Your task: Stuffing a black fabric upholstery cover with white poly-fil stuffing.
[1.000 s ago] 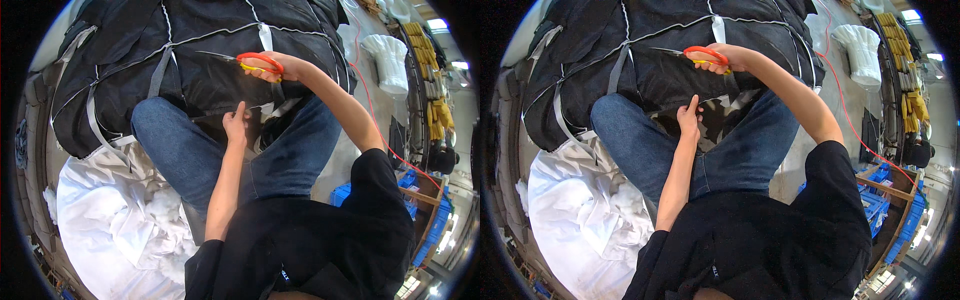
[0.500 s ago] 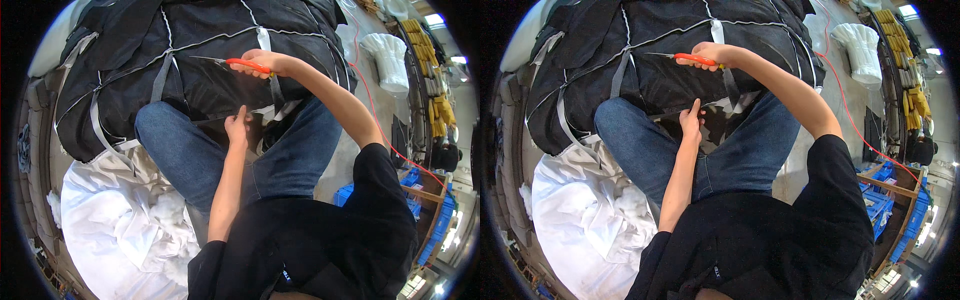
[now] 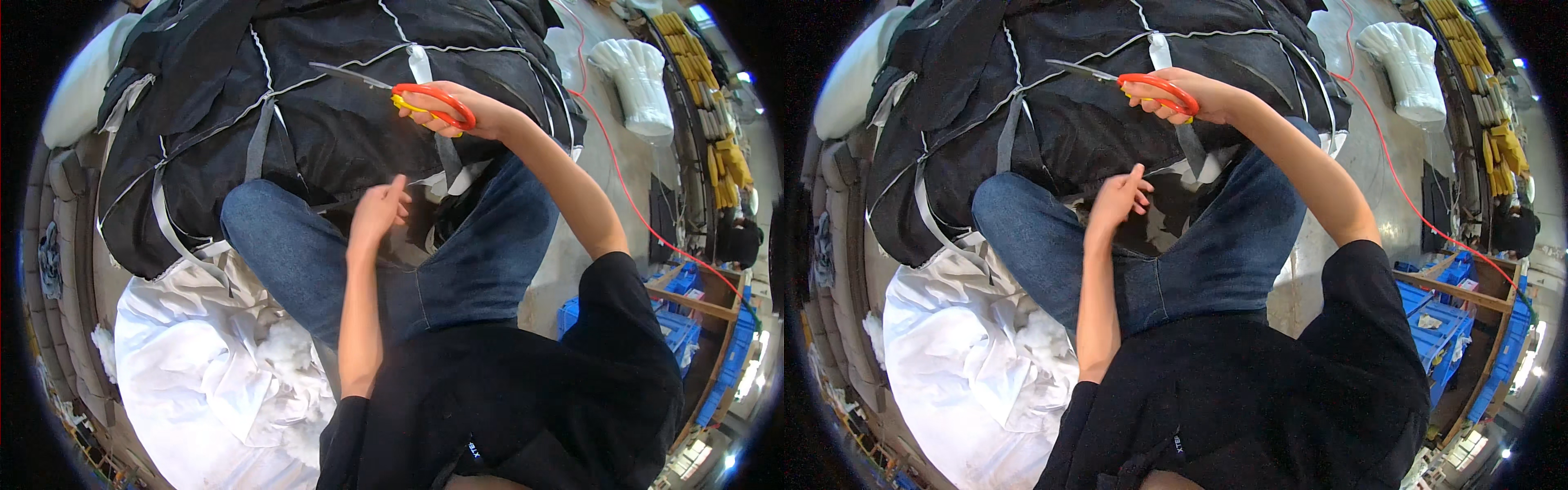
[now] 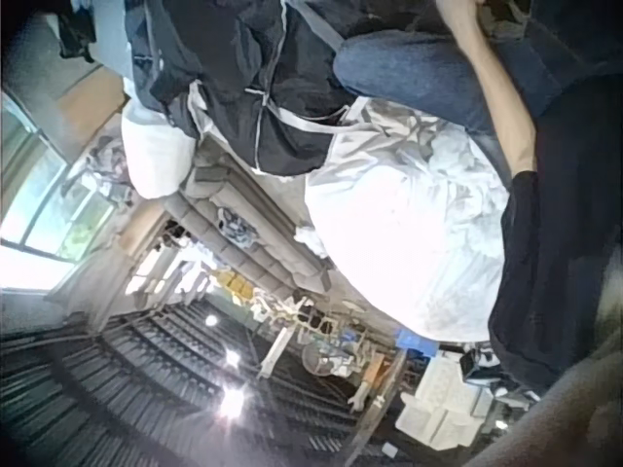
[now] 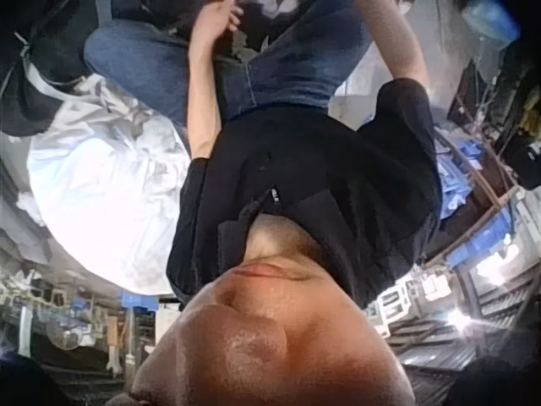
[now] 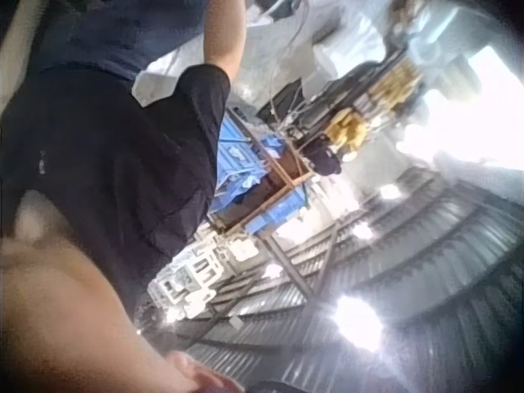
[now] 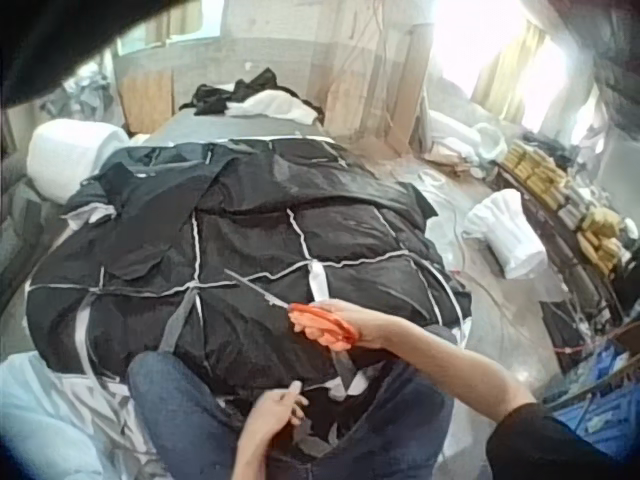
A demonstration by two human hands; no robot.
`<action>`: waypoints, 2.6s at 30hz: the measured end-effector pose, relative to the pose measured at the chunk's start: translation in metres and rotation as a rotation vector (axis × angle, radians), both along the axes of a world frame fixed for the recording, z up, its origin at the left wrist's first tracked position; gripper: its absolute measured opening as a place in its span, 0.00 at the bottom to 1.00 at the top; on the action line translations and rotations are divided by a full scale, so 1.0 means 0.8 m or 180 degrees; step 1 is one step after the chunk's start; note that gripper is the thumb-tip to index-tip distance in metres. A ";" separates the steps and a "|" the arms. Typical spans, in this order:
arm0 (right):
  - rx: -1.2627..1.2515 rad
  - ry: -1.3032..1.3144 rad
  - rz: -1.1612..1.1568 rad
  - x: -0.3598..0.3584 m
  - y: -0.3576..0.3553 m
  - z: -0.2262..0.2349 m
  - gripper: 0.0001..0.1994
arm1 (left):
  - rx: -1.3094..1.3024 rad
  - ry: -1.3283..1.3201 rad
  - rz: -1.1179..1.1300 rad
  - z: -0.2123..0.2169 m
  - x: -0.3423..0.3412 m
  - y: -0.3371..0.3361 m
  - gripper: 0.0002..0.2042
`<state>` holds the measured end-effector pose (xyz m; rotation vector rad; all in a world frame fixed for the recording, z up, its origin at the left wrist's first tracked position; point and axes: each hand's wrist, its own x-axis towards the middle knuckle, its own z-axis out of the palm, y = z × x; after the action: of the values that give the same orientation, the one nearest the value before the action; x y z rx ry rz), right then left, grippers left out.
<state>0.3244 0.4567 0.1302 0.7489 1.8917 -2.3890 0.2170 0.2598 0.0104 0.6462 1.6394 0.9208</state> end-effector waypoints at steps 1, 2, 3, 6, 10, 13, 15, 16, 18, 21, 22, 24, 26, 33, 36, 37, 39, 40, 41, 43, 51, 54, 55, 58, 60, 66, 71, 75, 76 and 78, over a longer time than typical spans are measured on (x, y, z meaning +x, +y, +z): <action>-0.0223 0.0076 -0.0075 0.009 -0.004 0.003 0.20 | 0.0321 0.0528 0.0024 0.030 -0.010 -0.001 0.20; -0.0440 0.0157 -0.0138 0.017 -0.008 0.005 0.21 | 0.0652 0.1058 0.0057 0.053 -0.025 -0.001 0.17; -0.0504 0.0058 -0.0314 0.037 -0.009 0.000 0.21 | 0.1165 0.2171 -0.0074 0.074 -0.040 0.007 0.13; -0.0891 0.0750 -0.0338 0.108 -0.032 -0.005 0.24 | 0.1724 0.4072 -0.0860 0.067 -0.114 0.033 0.16; -0.0427 0.0702 -0.0876 0.204 -0.101 0.024 0.54 | 0.1343 0.4713 -0.1885 0.037 -0.174 0.048 0.25; -0.0137 0.0415 -0.1152 0.247 -0.132 0.043 0.60 | 0.1631 0.4783 -0.1620 0.052 -0.164 0.052 0.20; -0.0082 0.0260 -0.1102 0.243 -0.136 0.048 0.61 | 0.1774 0.4833 -0.1390 0.067 -0.163 0.043 0.12; 0.0038 0.0095 -0.1027 0.242 -0.137 0.052 0.61 | 0.1848 0.4837 -0.1280 0.072 -0.164 0.036 0.10; -0.0295 0.0540 -0.0818 0.241 -0.116 0.016 0.55 | 0.2167 0.4548 -0.1243 0.076 -0.158 0.031 0.08; -0.0242 0.0477 -0.0390 0.198 -0.091 -0.013 0.27 | 0.2353 0.4353 -0.1194 0.083 -0.153 0.030 0.08; -0.0046 0.0465 -0.0111 0.168 -0.083 -0.016 0.25 | 0.2305 0.4354 -0.1180 0.084 -0.153 0.027 0.08; -0.1177 -0.0020 -0.0259 0.122 -0.067 -0.035 0.23 | 0.2289 0.4315 -0.1107 0.084 -0.149 0.026 0.08; -0.0630 -0.0033 0.0335 0.081 -0.050 -0.057 0.20 | 0.2381 0.4363 -0.0952 0.081 -0.144 0.023 0.08; -0.1202 -0.0109 0.0405 -0.021 -0.038 -0.078 0.17 | 0.2222 0.4460 -0.0869 0.081 -0.144 0.018 0.07; -0.1187 0.0151 0.0520 -0.040 -0.034 -0.085 0.17 | 0.2271 0.4397 -0.0848 0.080 -0.145 0.021 0.07; -0.1108 0.0243 0.0494 -0.045 -0.036 -0.084 0.17 | 0.2254 0.4348 -0.0880 0.080 -0.147 0.022 0.07; -0.0916 0.0159 0.0442 -0.056 -0.040 -0.085 0.17 | 0.2239 0.4332 -0.0875 0.081 -0.149 0.023 0.07; -0.0708 0.0098 0.0370 -0.061 -0.042 -0.079 0.18 | 0.2252 0.4329 -0.0887 0.081 -0.151 0.023 0.07; -0.0710 -0.0039 0.0441 -0.062 -0.046 -0.065 0.15 | 0.2250 0.4319 -0.0879 0.079 -0.152 0.021 0.07; -0.0758 -0.0134 0.0313 -0.060 -0.051 -0.068 0.15 | 0.2227 0.4287 -0.0846 0.077 -0.154 0.018 0.07; -0.0130 -0.0526 0.0102 -0.057 -0.045 -0.060 0.14 | 0.2272 0.4202 -0.0845 0.077 -0.149 0.022 0.07; 0.2041 -0.0705 0.0227 -0.031 -0.058 -0.054 0.18 | 0.2202 0.4128 -0.0841 0.077 -0.147 0.022 0.07; 0.1671 -0.0808 0.0093 -0.014 -0.066 -0.049 0.16 | 0.2175 0.4106 -0.0837 0.076 -0.147 0.020 0.07; 0.0489 -0.0471 -0.0515 0.084 -0.097 -0.022 0.13 | 0.2153 0.4113 -0.0897 0.074 -0.143 0.024 0.06; -0.0152 -0.0250 -0.1051 0.174 -0.124 0.006 0.15 | 0.2480 0.4368 -0.1149 0.080 -0.143 0.028 0.08; -0.0338 0.0494 -0.3628 0.414 -0.222 -0.044 0.17 | 0.2229 0.3934 -0.2034 0.059 -0.093 0.057 0.10; -0.0108 -0.1535 -0.5129 0.569 -0.322 -0.314 0.13 | 0.2231 0.3872 -0.1920 0.058 -0.063 0.048 0.10; 0.0516 -0.3611 -0.4305 0.612 -0.442 -0.454 0.19 | 0.2386 0.4001 -0.1606 0.035 -0.032 0.040 0.12; 0.1014 -0.4150 -0.3603 0.569 -0.456 -0.463 0.21 | 0.2346 0.4088 -0.1601 0.032 -0.039 0.032 0.13; 0.1244 -0.3785 -0.3155 0.518 -0.477 -0.459 0.17 | 0.2064 0.4328 -0.1673 0.040 -0.055 0.034 0.10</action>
<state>0.7387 0.0754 -0.2368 2.7434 1.4585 -0.9758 0.1734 0.2870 0.0425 2.3958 2.0419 0.5677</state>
